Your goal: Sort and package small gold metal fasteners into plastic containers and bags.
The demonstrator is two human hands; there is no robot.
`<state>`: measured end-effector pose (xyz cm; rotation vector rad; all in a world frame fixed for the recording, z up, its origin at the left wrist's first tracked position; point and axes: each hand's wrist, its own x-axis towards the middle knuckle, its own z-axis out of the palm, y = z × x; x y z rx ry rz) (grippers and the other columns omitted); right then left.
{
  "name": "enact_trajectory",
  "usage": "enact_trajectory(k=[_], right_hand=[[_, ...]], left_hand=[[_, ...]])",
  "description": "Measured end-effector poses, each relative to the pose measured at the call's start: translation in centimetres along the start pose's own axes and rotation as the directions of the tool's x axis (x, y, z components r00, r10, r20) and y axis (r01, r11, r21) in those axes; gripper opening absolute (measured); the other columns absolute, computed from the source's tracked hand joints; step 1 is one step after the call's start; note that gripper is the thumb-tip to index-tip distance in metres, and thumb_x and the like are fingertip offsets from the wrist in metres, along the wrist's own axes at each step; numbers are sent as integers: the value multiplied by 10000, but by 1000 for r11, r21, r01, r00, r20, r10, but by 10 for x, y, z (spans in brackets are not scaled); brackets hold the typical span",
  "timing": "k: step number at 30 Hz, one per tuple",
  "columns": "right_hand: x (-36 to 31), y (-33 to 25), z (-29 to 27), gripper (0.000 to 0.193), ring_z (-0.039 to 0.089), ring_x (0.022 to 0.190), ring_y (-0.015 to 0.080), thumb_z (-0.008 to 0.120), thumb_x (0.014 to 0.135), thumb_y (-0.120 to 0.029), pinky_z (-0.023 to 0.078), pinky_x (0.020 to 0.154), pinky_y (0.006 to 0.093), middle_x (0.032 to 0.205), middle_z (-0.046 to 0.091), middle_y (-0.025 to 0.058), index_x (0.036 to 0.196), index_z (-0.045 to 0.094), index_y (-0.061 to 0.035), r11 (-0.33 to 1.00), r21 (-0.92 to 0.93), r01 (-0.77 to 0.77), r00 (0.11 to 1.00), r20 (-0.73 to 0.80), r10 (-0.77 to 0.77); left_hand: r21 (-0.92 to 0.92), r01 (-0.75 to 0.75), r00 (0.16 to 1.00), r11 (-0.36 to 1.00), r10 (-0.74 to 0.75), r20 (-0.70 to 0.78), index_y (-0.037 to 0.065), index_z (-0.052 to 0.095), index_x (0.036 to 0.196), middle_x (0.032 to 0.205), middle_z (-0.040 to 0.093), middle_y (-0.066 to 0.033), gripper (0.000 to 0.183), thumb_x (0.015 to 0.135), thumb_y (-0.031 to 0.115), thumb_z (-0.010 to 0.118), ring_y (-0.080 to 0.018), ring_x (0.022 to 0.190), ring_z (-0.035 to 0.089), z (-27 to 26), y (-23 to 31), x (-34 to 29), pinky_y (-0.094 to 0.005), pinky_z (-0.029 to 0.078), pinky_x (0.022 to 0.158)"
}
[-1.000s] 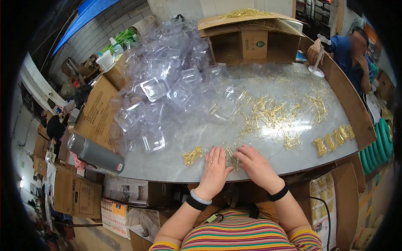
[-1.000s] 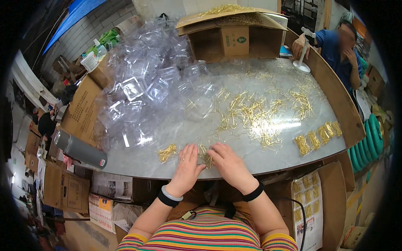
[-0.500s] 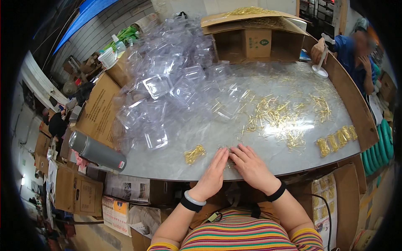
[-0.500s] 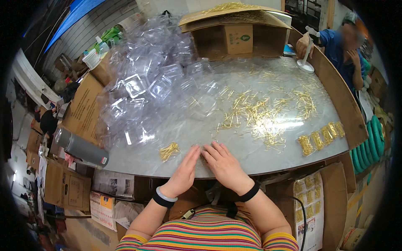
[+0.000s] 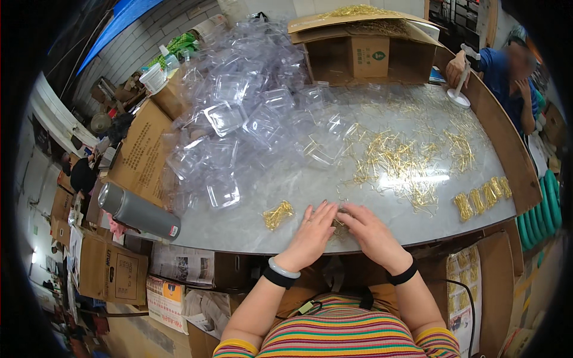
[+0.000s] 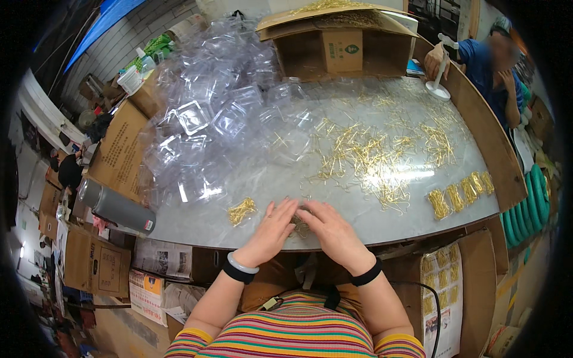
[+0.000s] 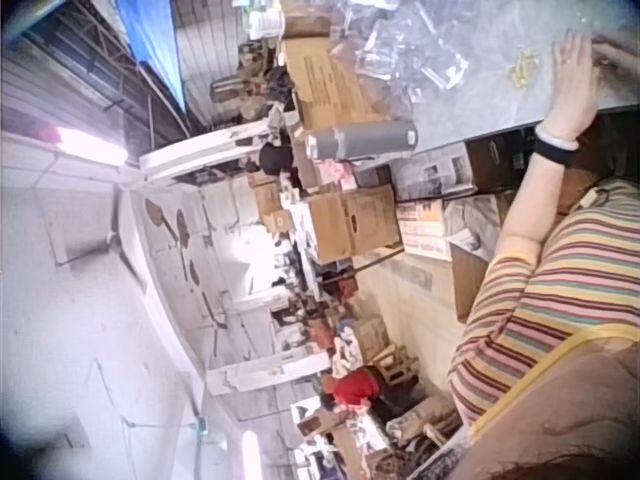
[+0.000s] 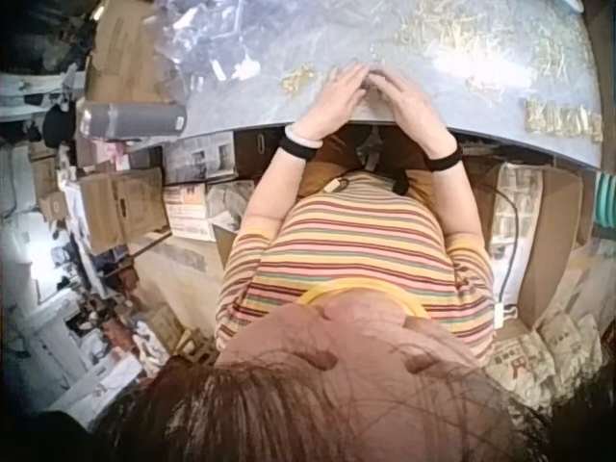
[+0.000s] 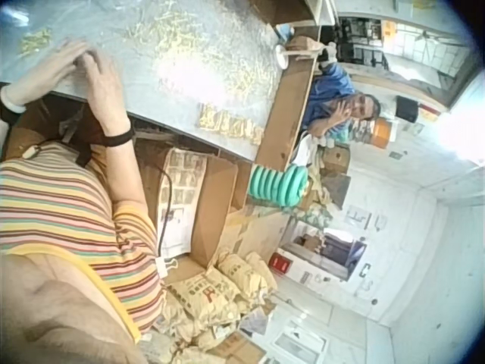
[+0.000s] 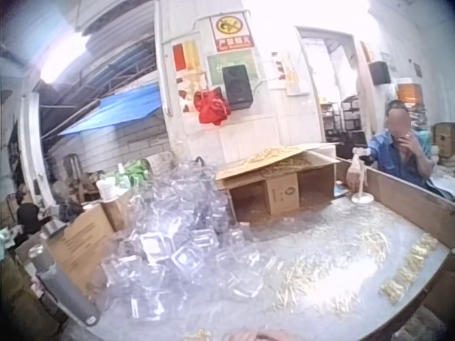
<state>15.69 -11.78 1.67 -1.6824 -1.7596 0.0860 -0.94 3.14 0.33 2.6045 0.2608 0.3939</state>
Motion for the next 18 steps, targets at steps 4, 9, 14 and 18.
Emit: enact_trajectory(k=[4, 9, 14, 18], right_hand=[[-12, -22, -12, 400, 563, 1148, 360, 664, 878, -88, 460, 993, 461, 1257, 585, 153, 1272, 596, -62, 966, -115, -230, 960, -190, 205], [-20, -17, -12, 318, 587, 1026, 322, 729, 817, -53, 487, 893, 418, 1131, 654, 103, 1132, 685, -68, 959, -185, -213, 974, -123, 193], [-10, -5, -5, 289, 585, 1079, 330, 647, 820, 5, 485, 931, 419, 1128, 669, 98, 1099, 693, -52, 973, 74, -218, 967, -121, 226], [4, -2, -19, 399, 537, 1225, 381, 570, 834, 58, 446, 1032, 473, 1275, 625, 153, 1220, 631, -24, 974, -62, -220, 969, -131, 210]], left_hand=[[-50, 16, 1000, 999, -17, -25, -22, 323, 1522, 1521, 393, -251, 705, 962, 258, 647, -407, 1471, 296, -10, 11, -1, -532, 184, 1222], [89, -31, 1000, 996, 31, -4, -1, 365, 1504, 1522, 413, -203, 708, 937, 287, 676, -396, 1459, 319, -1, 22, 6, -520, 217, 1216], [39, -57, 997, 998, 59, -45, 31, 446, 1465, 1492, 475, -143, 613, 919, 183, 680, -365, 1417, 399, 5, 25, 4, -524, 293, 1184], [2, -128, 990, 992, 128, -65, 24, 447, 1466, 1454, 516, -158, 588, 918, 93, 648, -333, 1388, 448, 3, 23, 3, -521, 310, 1176]])
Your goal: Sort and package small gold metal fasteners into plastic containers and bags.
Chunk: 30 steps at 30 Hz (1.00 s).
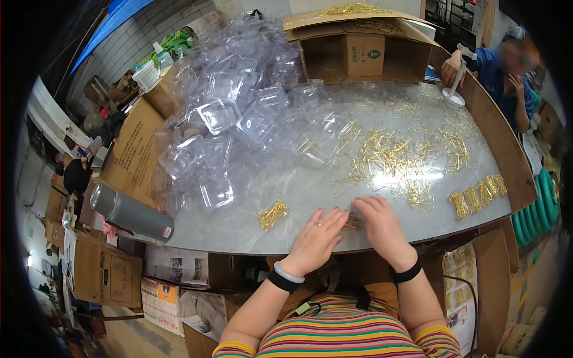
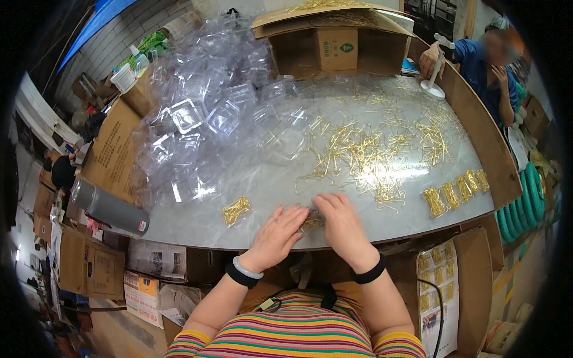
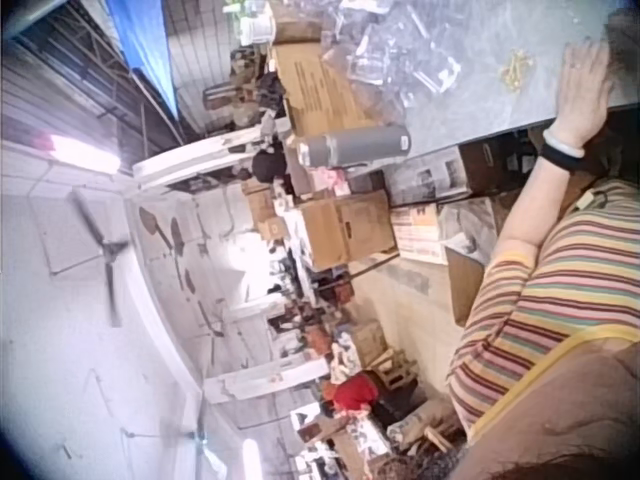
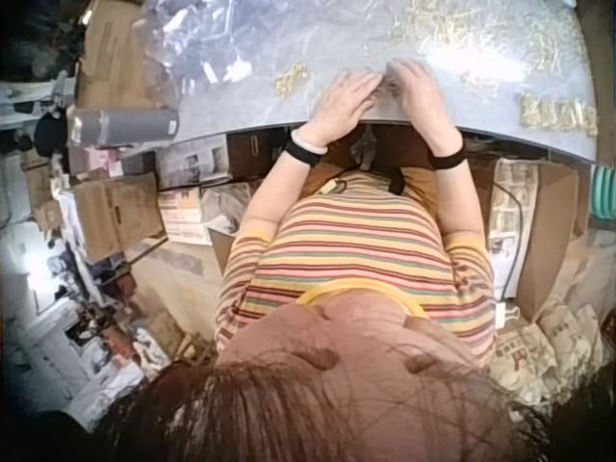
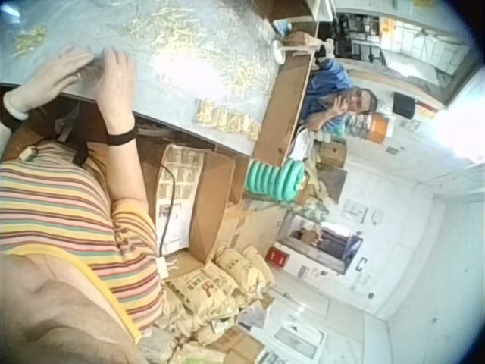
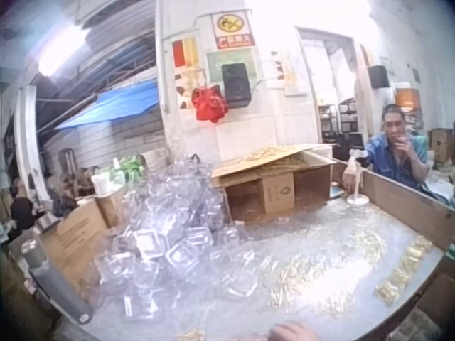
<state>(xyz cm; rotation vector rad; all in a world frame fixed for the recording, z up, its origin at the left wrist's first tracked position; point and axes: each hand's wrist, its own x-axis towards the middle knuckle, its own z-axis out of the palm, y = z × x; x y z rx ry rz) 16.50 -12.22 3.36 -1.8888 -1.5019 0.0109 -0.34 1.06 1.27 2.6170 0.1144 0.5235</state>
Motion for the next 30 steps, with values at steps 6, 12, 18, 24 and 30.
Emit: enact_trajectory(k=[6, 12, 18, 24, 30], right_hand=[[14, -5, -1, 567, 393, 1414, 405, 542, 827, 66, 326, 1138, 590, 1449, 507, 186, 1385, 505, -25, 964, -246, 106, 970, 237, -46], [25, 2, -7, 581, 446, 1382, 394, 542, 842, 35, 367, 1116, 561, 1442, 518, 190, 1416, 476, -25, 952, -244, 185, 937, 335, -96], [-3, -19, -15, 530, 537, 1246, 370, 638, 856, -52, 424, 1071, 482, 1330, 579, 182, 1369, 511, -11, 997, 9, 80, 966, 244, -80], [-24, -11, -6, 498, 559, 1164, 362, 746, 804, -54, 460, 1013, 433, 1241, 620, 147, 1277, 592, -29, 998, 34, 58, 994, 95, -61], [-22, -10, 11, 427, 557, 1163, 359, 734, 823, -51, 463, 1003, 436, 1233, 621, 148, 1233, 616, -32, 994, 114, 4, 998, 55, -10]], left_hand=[[-101, 4, 999, 995, -8, -47, 1, 416, 1474, 1458, 493, -187, 614, 908, 66, 645, -352, 1390, 431, -4, -2, -4, -517, 310, 1174], [-9, 78, 980, 997, -78, -181, -34, 412, 1452, 1444, 466, -237, 731, 851, 197, 760, -409, 1367, 421, 7, -2, -6, -547, 305, 1166], [8, 80, 984, 997, -77, -158, -36, 447, 1419, 1414, 486, -220, 759, 814, 260, 797, -403, 1350, 435, 9, -4, -9, -557, 297, 1165], [20, 21, 998, 1000, -20, -64, -24, 507, 1346, 1375, 501, -194, 614, 837, 198, 768, -405, 1365, 418, 9, -2, -4, -556, 301, 1164], [-180, 103, 993, 978, -111, -31, -9, 468, 1400, 1431, 460, -204, 620, 865, 153, 736, -403, 1406, 379, 12, -3, -5, -498, 292, 1185]])
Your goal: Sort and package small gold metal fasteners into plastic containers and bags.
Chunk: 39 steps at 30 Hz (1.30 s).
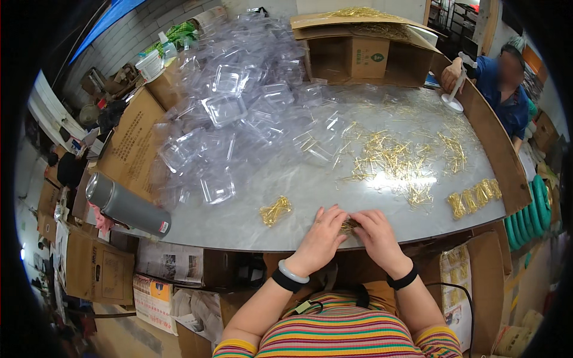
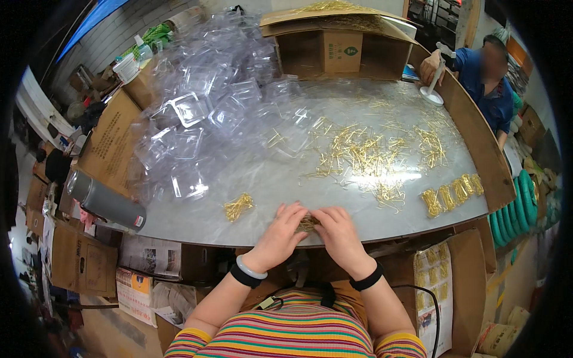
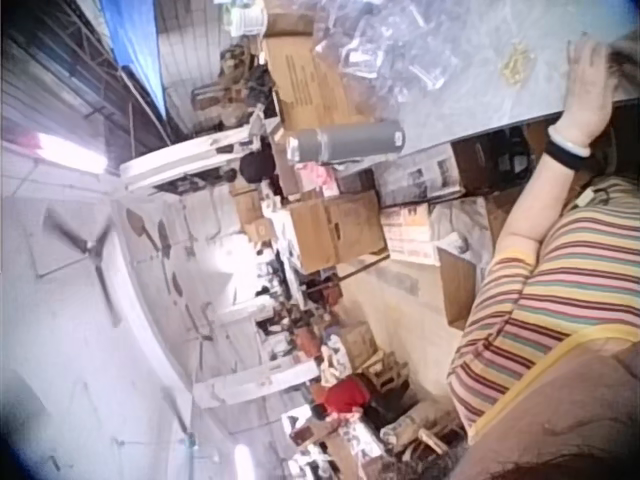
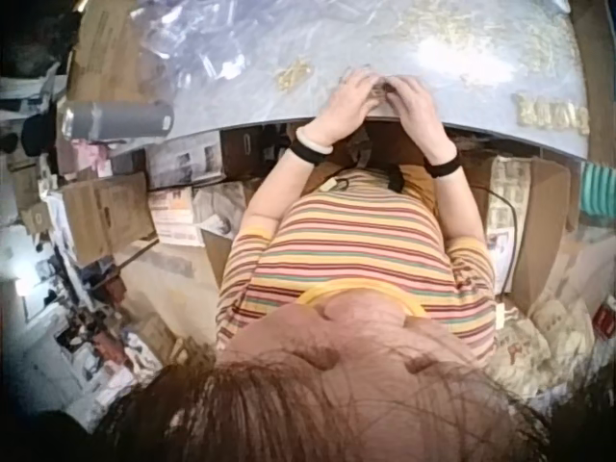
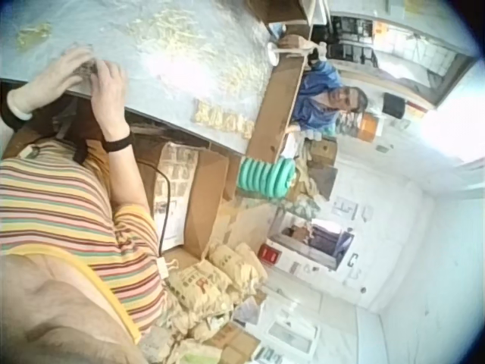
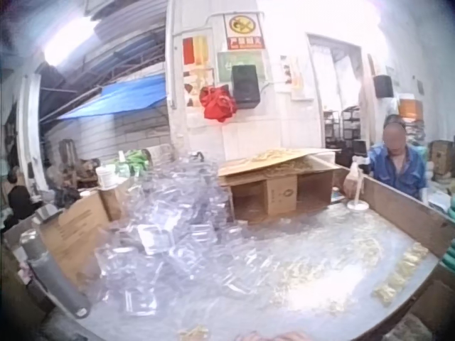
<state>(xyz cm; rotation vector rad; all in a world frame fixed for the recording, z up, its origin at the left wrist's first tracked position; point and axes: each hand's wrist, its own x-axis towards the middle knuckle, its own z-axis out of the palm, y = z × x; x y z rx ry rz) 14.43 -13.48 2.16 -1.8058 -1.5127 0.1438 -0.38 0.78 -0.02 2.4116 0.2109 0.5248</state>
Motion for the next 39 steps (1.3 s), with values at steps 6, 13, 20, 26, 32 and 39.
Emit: enact_trajectory(k=[6, 13, 20, 26, 32, 39], right_hand=[[-5, -18, 1, 466, 527, 1251, 379, 686, 876, -76, 431, 1079, 453, 1336, 570, 196, 1312, 549, 14, 988, -145, 48, 999, -2, -49], [1, -13, 24, 427, 501, 1307, 397, 613, 907, -15, 416, 1115, 458, 1369, 552, 209, 1324, 535, 34, 971, -178, 158, 986, 83, -145], [5, -6, 9, 429, 538, 1256, 373, 697, 842, -20, 464, 1044, 452, 1292, 603, 182, 1256, 588, 14, 991, 76, 113, 992, 38, -117], [14, 7, -4, 429, 571, 1167, 321, 756, 784, -70, 470, 1002, 421, 1223, 646, 103, 1195, 638, -44, 984, 7, 180, 981, 69, -180], [15, 5, 8, 342, 584, 1066, 302, 735, 789, -48, 478, 936, 412, 1117, 657, 75, 1123, 660, -64, 987, -58, 147, 988, -46, -150], [12, 1, 11, 339, 568, 1095, 342, 669, 827, 13, 460, 976, 432, 1161, 627, 140, 1162, 634, -33, 991, 129, 15, 996, -92, -3]], left_hand=[[-269, 37, 995, 963, -10, 99, 41, 331, 1551, 1569, 343, -199, 799, 863, 114, 732, -384, 1462, 322, -41, -9, -12, -437, 297, 1199], [8, -16, 995, 1000, 15, 94, 44, 473, 1459, 1482, 480, -163, 700, 817, 57, 754, -394, 1360, 424, -38, -6, -3, -446, 378, 1128], [29, 91, 993, 995, -89, -77, 22, 521, 1405, 1410, 527, -174, 659, 794, 64, 763, -397, 1251, 481, -30, 13, -5, -460, 397, 1087], [167, 41, 993, 985, -59, 105, 39, 427, 1485, 1504, 444, -174, 680, 855, 0, 679, -420, 1383, 392, -52, 5, -15, -480, 330, 1157], [112, -19, 989, 994, 2, 148, 50, 423, 1481, 1520, 416, -177, 669, 866, 19, 684, -435, 1418, 353, -28, 1, 2, -496, 306, 1177], [120, 160, 987, 980, -155, -52, 12, 519, 1323, 1377, 447, -223, 559, 828, 94, 765, -464, 1284, 444, -5, 20, 7, -504, 394, 1089]])
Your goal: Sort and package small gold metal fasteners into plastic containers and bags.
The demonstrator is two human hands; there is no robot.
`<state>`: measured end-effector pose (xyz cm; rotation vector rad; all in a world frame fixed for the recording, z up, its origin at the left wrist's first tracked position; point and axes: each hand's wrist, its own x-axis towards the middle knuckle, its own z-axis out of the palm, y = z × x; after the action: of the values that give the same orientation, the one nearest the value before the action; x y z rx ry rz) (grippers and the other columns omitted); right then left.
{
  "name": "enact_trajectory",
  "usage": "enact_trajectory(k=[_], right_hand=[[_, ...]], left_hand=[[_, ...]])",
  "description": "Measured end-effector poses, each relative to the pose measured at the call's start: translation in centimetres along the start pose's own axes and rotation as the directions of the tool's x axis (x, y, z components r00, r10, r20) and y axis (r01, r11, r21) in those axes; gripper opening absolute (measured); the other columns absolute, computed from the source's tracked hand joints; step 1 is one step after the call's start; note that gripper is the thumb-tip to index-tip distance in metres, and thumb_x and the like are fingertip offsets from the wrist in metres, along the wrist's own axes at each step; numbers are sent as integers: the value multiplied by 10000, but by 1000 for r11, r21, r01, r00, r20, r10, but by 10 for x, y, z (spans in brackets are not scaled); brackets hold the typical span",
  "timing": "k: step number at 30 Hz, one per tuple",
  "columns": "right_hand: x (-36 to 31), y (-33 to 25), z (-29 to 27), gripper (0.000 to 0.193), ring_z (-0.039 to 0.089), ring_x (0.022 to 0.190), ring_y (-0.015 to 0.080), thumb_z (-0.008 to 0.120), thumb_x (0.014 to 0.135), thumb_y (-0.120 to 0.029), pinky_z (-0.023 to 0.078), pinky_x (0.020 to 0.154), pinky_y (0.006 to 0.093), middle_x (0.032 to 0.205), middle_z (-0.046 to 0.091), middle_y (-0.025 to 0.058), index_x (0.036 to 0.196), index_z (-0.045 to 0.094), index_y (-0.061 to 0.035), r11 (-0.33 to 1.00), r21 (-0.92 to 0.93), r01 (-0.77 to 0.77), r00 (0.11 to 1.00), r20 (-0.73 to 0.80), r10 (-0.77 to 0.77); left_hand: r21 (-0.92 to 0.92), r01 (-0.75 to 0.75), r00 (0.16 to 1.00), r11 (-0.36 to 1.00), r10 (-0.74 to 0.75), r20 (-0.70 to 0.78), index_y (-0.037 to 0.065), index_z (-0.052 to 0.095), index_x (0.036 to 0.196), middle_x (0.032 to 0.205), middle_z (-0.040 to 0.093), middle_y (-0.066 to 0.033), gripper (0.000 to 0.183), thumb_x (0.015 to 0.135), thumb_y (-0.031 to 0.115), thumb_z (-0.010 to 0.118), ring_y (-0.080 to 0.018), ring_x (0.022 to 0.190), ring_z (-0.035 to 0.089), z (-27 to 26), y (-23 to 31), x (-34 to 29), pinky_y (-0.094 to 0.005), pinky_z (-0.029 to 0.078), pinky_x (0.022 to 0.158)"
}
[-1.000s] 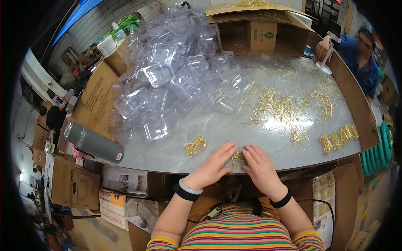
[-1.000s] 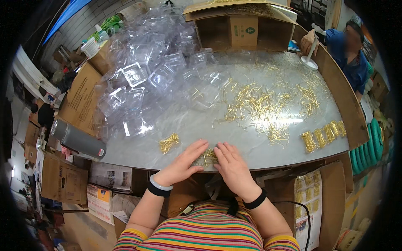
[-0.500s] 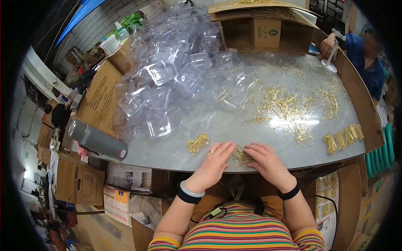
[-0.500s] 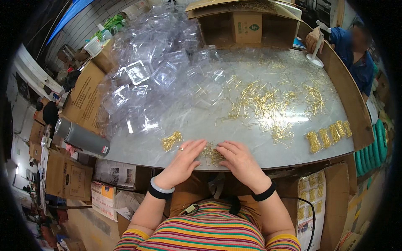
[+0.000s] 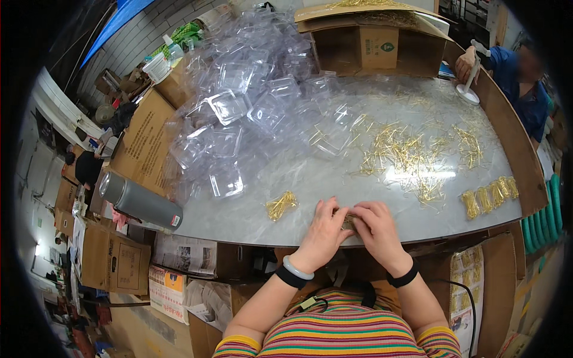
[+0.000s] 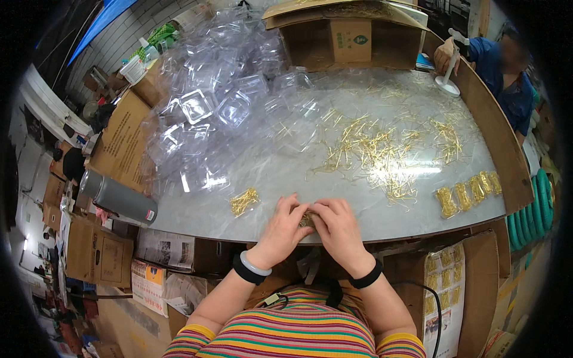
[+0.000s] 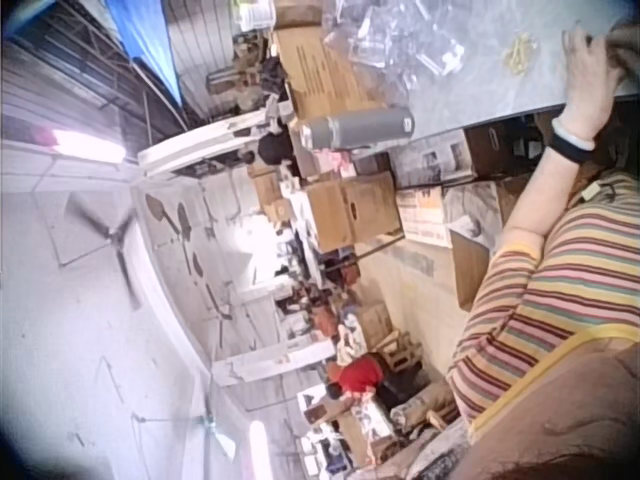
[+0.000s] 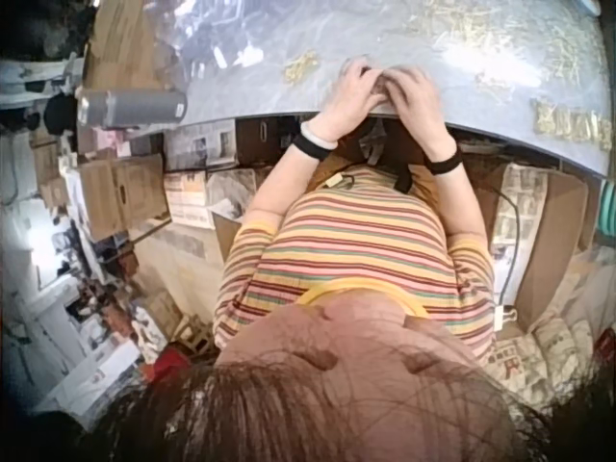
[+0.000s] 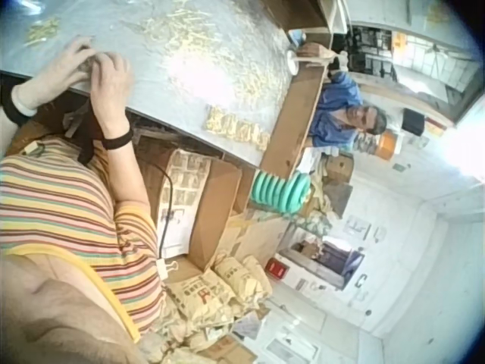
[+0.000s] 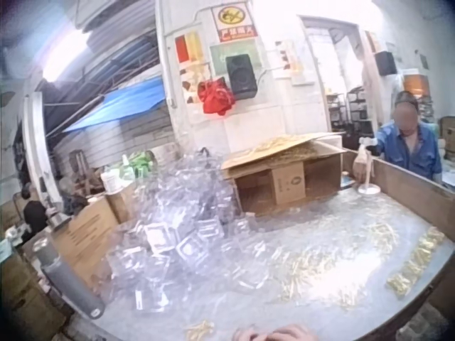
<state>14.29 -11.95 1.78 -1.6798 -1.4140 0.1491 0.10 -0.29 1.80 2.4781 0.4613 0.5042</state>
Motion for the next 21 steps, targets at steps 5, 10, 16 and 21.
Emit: enact_trajectory(k=[5, 10, 16, 21], right_hand=[[-16, -4, 13, 567, 457, 1323, 379, 496, 799, 98, 372, 1125, 423, 1421, 456, 214, 1357, 493, -3, 983, 132, -131, 985, -94, 144], [-8, -7, 22, 703, 363, 1432, 388, 438, 759, 102, 296, 1192, 419, 1487, 406, 215, 1455, 404, 11, 905, 404, -131, 988, -24, 154], [-2, -6, 2, 697, 391, 1396, 440, 552, 796, 61, 336, 1171, 442, 1513, 369, 275, 1467, 363, 42, 991, 127, -30, 996, 82, 19], [-7, -3, 11, 703, 378, 1400, 455, 605, 834, 30, 343, 1168, 453, 1524, 351, 290, 1479, 328, 64, 998, 42, 35, 992, 117, -40]], left_hand=[[42, -38, 989, 998, 44, -144, -8, 549, 1257, 1378, 457, -239, 478, 833, 80, 752, -478, 1282, 441, 11, 3, 3, -511, 414, 1055], [73, -116, 981, 991, 125, -148, -26, 552, 1241, 1379, 473, -247, 450, 842, 68, 737, -480, 1297, 433, 14, -5, 3, -522, 396, 1075], [-30, -126, 989, 992, 124, -75, -40, 502, 1342, 1412, 460, -239, 518, 867, 36, 695, -456, 1350, 412, 9, -16, -2, -538, 337, 1144], [-108, -135, 989, 985, 141, 46, -28, 432, 1436, 1431, 446, -238, 575, 888, -33, 611, -452, 1360, 413, -4, -20, -2, -559, 286, 1179]])
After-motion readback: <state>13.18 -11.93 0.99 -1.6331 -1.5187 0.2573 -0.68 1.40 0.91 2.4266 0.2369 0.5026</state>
